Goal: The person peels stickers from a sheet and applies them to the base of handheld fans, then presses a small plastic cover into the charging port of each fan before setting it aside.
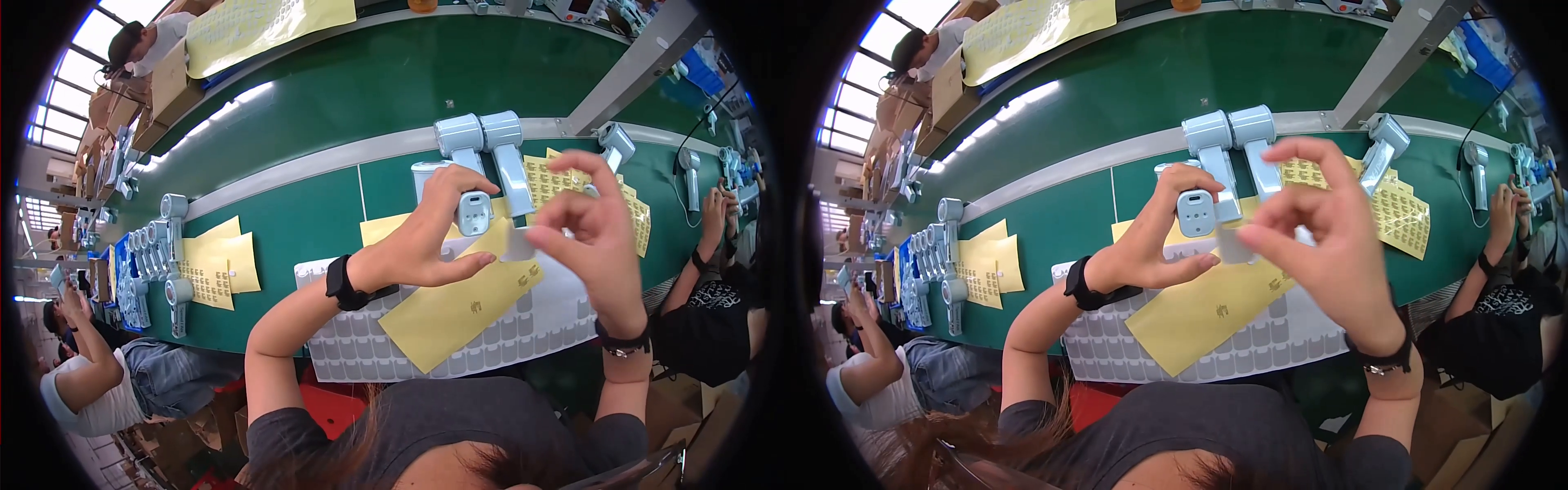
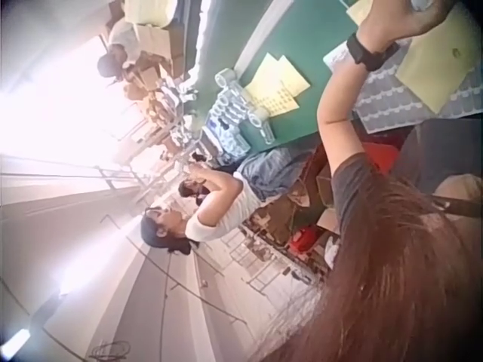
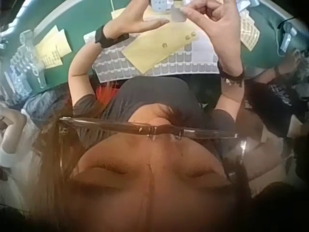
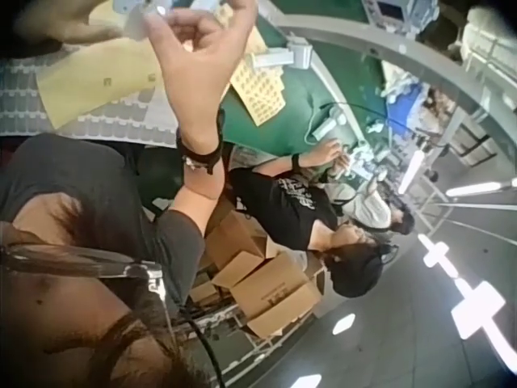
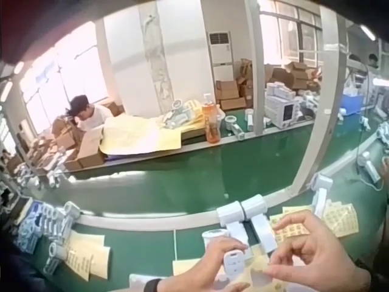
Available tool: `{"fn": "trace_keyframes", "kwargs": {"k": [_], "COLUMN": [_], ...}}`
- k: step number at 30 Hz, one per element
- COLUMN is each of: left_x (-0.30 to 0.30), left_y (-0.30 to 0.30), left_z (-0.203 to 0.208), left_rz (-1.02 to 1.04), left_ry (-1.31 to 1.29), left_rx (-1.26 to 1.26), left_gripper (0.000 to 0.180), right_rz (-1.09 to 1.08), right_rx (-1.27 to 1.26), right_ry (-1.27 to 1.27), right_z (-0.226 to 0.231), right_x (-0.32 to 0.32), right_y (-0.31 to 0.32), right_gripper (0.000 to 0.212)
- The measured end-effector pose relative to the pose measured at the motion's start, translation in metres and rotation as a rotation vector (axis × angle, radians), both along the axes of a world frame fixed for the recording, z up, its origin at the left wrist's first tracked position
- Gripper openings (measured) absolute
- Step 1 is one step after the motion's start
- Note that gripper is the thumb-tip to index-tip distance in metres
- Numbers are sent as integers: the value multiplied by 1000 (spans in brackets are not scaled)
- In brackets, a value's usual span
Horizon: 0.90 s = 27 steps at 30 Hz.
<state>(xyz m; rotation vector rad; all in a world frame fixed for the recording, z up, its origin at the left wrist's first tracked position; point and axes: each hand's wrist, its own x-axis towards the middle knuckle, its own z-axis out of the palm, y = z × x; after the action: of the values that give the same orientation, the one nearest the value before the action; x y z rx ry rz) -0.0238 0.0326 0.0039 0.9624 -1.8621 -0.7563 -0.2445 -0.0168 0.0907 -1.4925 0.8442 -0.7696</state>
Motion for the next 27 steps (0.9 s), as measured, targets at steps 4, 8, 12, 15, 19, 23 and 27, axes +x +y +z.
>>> {"fn": "trace_keyframes", "kwargs": {"k": [4, 8, 12, 15, 19, 23, 27], "left_x": [1, 2, 2, 3, 3, 4, 2], "left_y": [-3, -3, -4, -5, -5, -5, -4], "left_z": [-6, -9, -9, -10, -10, -9, -9], "left_rz": [-16, -32, -20, -29, -28, -26, -20], "left_ry": [2, 43, 65, 45, 44, 26, 53], "left_rx": [-42, -49, -32, -68, -83, -83, -23], "left_gripper": [62, 59, 57, 56, 55, 55, 55], "right_rz": [59, 51, 47, 49, 50, 46, 39], "right_rx": [154, 149, 123, 115, 111, 116, 94], "right_ry": [-46, -48, -42, -40, -35, -32, -22], "right_z": [-18, -30, -33, -35, -37, -36, -35], "right_x": [20, 25, 28, 30, 31, 32, 33], "right_y": [-7, -9, -9, -9, -9, -9, -8], "right_gripper": [47, 47, 46, 46, 46, 46, 46]}}
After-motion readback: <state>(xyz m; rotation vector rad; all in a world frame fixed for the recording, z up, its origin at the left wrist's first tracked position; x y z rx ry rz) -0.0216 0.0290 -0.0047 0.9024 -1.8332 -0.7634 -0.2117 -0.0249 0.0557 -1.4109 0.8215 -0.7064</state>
